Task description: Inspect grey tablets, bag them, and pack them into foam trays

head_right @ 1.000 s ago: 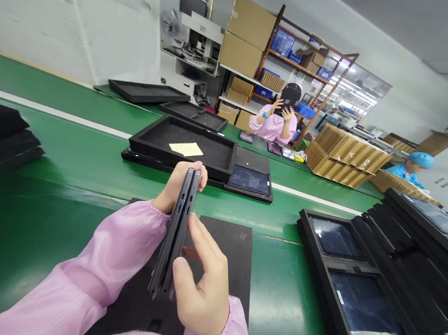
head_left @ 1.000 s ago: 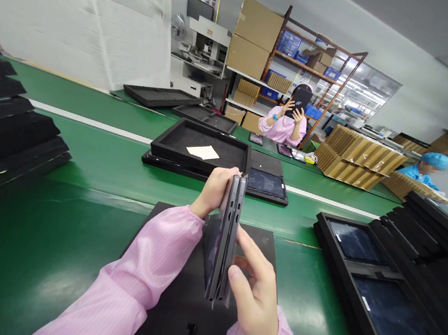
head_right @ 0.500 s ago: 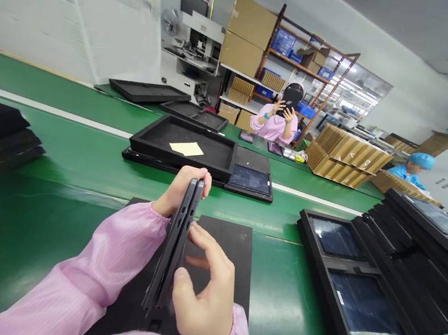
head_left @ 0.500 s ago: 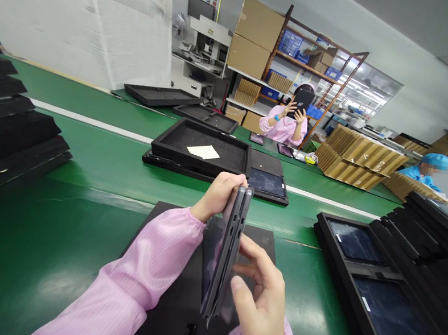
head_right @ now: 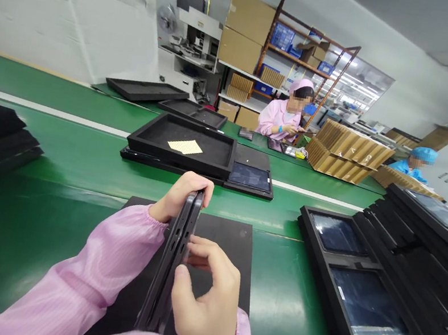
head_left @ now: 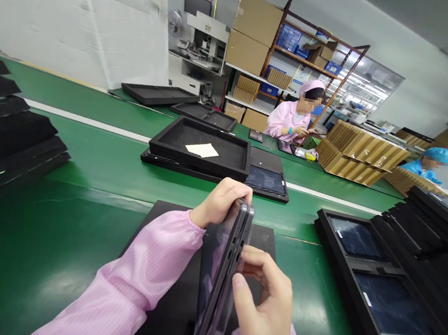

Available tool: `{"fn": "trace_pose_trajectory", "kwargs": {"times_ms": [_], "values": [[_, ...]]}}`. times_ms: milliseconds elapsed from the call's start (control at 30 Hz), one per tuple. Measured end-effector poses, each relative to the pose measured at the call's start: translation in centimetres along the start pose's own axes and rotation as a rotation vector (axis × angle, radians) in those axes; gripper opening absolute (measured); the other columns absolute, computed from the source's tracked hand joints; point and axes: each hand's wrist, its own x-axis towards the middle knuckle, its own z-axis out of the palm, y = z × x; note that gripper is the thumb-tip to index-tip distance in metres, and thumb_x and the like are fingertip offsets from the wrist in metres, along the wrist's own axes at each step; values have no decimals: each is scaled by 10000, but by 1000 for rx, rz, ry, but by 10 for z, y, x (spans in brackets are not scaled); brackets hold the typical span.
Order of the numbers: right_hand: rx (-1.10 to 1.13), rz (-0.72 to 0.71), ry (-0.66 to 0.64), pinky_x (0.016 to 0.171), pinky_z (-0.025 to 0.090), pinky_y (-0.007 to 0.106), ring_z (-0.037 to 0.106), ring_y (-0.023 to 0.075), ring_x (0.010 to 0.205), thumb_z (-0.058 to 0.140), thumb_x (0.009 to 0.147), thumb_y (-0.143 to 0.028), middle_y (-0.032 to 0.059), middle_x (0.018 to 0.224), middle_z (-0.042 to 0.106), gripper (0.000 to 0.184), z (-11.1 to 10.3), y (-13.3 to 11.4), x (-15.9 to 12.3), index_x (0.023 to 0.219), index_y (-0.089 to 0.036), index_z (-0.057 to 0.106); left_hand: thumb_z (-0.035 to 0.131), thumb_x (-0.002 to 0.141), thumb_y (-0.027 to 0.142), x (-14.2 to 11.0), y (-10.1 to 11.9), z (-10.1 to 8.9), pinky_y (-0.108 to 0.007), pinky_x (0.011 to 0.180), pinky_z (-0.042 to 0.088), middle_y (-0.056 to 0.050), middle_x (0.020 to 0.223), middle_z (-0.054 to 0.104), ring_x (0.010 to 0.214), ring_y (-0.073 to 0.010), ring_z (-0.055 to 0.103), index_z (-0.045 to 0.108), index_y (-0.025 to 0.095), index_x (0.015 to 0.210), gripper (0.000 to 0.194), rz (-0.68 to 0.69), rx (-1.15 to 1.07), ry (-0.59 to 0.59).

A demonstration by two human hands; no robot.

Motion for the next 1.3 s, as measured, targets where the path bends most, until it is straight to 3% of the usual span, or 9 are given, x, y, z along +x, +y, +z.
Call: {"fn": "trace_pose_trajectory", "kwargs": {"times_ms": [400,600,833,1033,1133,1300], "values": [[-39,10,4,647,631,268,749,192,720,664,789,-227,49,866,775,150,5,-2,0,936,-211,681,415,801,436,0,-3,1,-312,504,313,-20,420,485,467,-150,410,505,222,456,416,38,12,-5],[-83,-19,94,654,604,296,713,195,741,640,798,-244,47,942,729,392,2,5,2,1187,-211,604,383,838,419,-4,-5,12,-302,511,312,-9,433,483,459,-139,403,488,219,475,428,75,98,-58],[-51,-60,217,588,493,236,571,135,634,560,884,-215,-29,737,574,20,-1,10,3,899,-227,563,377,855,405,-8,-3,26,-286,498,306,11,433,461,441,-122,408,446,216,470,435,129,176,-129],[25,-75,150,674,501,237,611,130,730,474,1001,-208,-18,852,631,125,5,15,6,1051,-235,586,401,817,394,-5,-5,17,-290,483,308,8,423,481,437,-118,391,473,211,458,409,96,93,-92],[65,-83,107,766,530,240,651,142,875,427,1027,-195,11,984,659,234,8,16,6,1163,-255,608,430,781,400,-2,-4,12,-298,470,303,9,397,461,420,-119,384,495,212,440,395,58,40,-75],[92,-112,-14,890,557,245,670,146,1016,453,1030,-206,62,1236,629,395,14,19,5,1402,-279,565,457,735,428,6,-6,1,-319,462,304,-4,383,455,414,-134,387,510,221,413,387,19,-36,83]]}}
